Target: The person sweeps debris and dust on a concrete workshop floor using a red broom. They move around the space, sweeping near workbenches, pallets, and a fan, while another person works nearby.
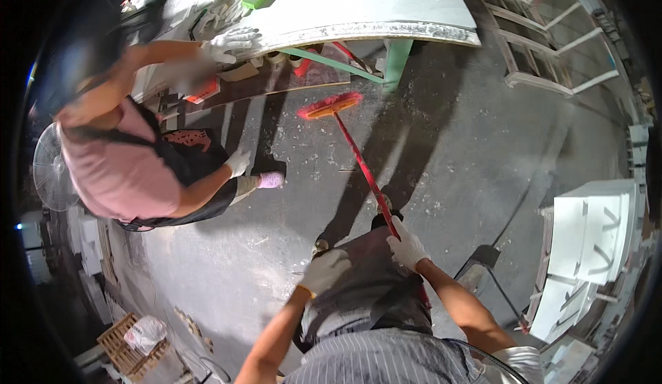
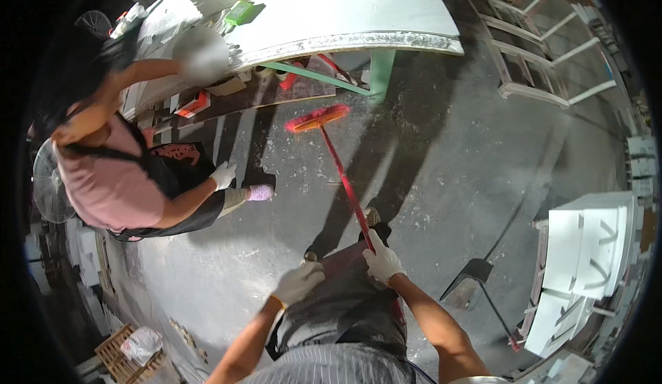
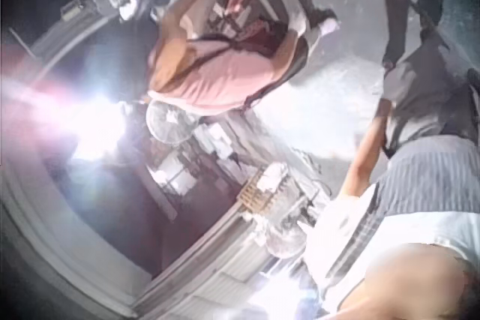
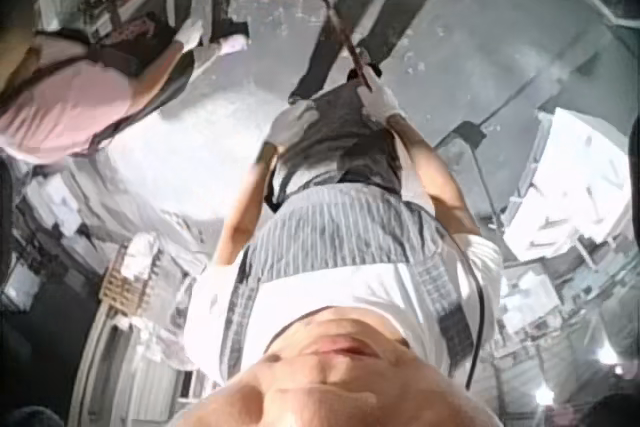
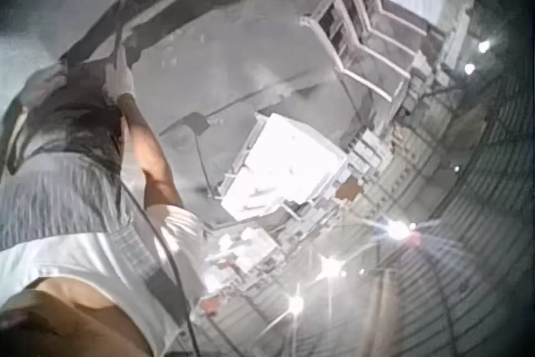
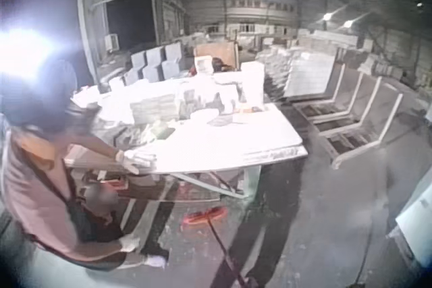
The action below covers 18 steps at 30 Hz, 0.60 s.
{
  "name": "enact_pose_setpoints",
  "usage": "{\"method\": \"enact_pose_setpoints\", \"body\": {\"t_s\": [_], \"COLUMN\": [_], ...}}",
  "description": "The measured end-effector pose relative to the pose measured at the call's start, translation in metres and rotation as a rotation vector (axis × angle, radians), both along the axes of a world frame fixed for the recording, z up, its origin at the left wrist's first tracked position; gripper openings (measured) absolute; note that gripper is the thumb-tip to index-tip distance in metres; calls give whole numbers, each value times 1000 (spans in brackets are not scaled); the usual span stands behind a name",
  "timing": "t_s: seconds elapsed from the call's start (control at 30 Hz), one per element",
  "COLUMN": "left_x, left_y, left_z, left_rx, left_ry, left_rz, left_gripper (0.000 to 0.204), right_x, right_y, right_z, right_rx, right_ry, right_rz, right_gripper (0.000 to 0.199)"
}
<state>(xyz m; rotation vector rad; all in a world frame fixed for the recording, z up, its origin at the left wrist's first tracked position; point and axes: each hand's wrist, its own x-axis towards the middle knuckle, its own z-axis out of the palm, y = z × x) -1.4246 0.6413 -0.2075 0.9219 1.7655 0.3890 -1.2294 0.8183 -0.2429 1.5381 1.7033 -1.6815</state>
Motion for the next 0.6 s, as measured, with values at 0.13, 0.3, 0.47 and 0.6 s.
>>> {"method": "enact_pose_setpoints", "body": {"t_s": [0.13,0.3,0.47,0.6], "left_x": [70,121,56,12], "left_y": [27,98,154,180], "left_z": [-17,-28,-80,-150], "left_rx": [-5,-83,-52,71], "left_ry": [-494,-882,-1218,-1092], "left_rz": [457,860,1214,1313], "left_gripper": [44,43,23,30], "right_x": [-16,-93,-171,-227], "right_y": [32,76,131,142], "right_z": [-38,-73,-150,-195], "right_rx": [85,-108,-551,-247], "right_ry": [95,143,429,278], "right_rz": [24,-217,-572,-387], "right_gripper": [64,65,44,16]}}
